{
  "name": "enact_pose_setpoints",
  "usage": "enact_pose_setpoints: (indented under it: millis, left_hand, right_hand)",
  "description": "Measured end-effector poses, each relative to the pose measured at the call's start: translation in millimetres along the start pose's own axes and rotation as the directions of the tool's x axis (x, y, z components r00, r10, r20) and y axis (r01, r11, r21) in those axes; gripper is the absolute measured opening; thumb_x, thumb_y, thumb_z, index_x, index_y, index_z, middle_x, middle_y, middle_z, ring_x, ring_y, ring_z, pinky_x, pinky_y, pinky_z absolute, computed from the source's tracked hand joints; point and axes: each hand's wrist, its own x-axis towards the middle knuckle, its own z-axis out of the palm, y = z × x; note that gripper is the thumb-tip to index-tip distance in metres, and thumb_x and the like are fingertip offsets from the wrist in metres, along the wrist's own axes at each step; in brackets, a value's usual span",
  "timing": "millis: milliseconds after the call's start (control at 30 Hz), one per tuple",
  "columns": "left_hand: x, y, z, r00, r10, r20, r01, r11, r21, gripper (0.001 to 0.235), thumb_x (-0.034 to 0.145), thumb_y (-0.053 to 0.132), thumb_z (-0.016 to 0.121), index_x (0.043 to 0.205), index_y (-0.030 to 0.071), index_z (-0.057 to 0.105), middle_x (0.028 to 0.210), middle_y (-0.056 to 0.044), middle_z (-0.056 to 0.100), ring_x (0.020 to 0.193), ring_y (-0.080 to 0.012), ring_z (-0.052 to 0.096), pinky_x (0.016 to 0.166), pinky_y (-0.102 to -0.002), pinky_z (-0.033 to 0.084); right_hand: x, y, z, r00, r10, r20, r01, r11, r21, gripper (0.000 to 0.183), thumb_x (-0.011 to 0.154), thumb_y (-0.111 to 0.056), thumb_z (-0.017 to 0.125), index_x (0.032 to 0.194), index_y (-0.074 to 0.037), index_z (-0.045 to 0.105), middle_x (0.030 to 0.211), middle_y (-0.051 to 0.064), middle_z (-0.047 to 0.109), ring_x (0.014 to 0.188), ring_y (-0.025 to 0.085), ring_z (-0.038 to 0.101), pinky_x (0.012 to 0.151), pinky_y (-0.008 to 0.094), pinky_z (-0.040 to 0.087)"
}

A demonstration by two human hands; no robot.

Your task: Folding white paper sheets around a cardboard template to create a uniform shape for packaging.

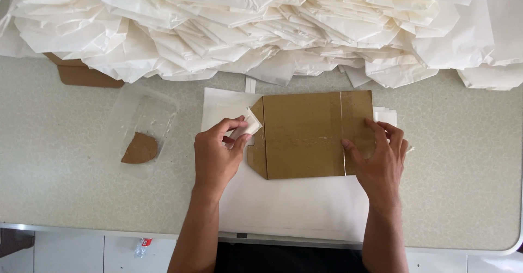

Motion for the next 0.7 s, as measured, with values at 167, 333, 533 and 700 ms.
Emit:
enact_pose_setpoints:
  millis: [167,333,533,700]
  left_hand:
    - [1,3,-2,1.0,-0.004,0.007,0.004,0.999,-0.036,0.022,0.082,0.007,0.083,0.103,0.004,0.076,0.116,-0.019,0.076,0.106,-0.0382,0.074,0.074,-0.036,0.063]
    - [1,-4,-4,1.0,-0.002,0.027,0.004,0.996,-0.09,0.021,0.084,0.007,0.082,0.104,0.002,0.075,0.118,-0.021,0.075,0.109,-0.0409,0.072,0.076,-0.037,0.062]
    - [3,-1,-7,0.999,-0.024,0.042,0.028,0.995,-0.099,0.021,0.084,0.009,0.081,0.102,0.004,0.074,0.119,-0.018,0.076,0.111,-0.0384,0.072,0.077,-0.036,0.06]
    - [4,3,-12,0.996,-0.032,0.077,0.039,0.995,-0.088,0.023,0.083,0.004,0.079,0.105,0.002,0.073,0.123,-0.021,0.073,0.114,-0.0435,0.069,0.082,-0.042,0.061]
  right_hand:
    - [0,-1,-1,1.0,0.002,-0.007,-0.002,1.0,0.008,0.063,0.088,-0.044,0.08,0.142,-0.015,0.063,0.138,0.012,0.048,0.131,0.034,0.046,0.1,0.06,0.049]
    - [0,2,0,1.0,-0.012,-0.01,0.012,1.0,0.01,0.063,0.089,-0.046,0.079,0.142,-0.015,0.063,0.137,0.013,0.048,0.131,0.035,0.046,0.1,0.059,0.049]
    - [3,5,1,1.0,-0.003,-0.01,0.003,1.0,-0.015,0.064,0.087,-0.048,0.079,0.14,-0.016,0.065,0.137,0.013,0.05,0.132,0.033,0.047,0.1,0.058,0.05]
    - [3,2,-5,1.0,-0.026,-0.005,0.026,0.999,-0.024,0.067,0.083,-0.052,0.082,0.138,-0.015,0.068,0.133,0.012,0.054,0.129,0.031,0.052,0.097,0.053,0.052]
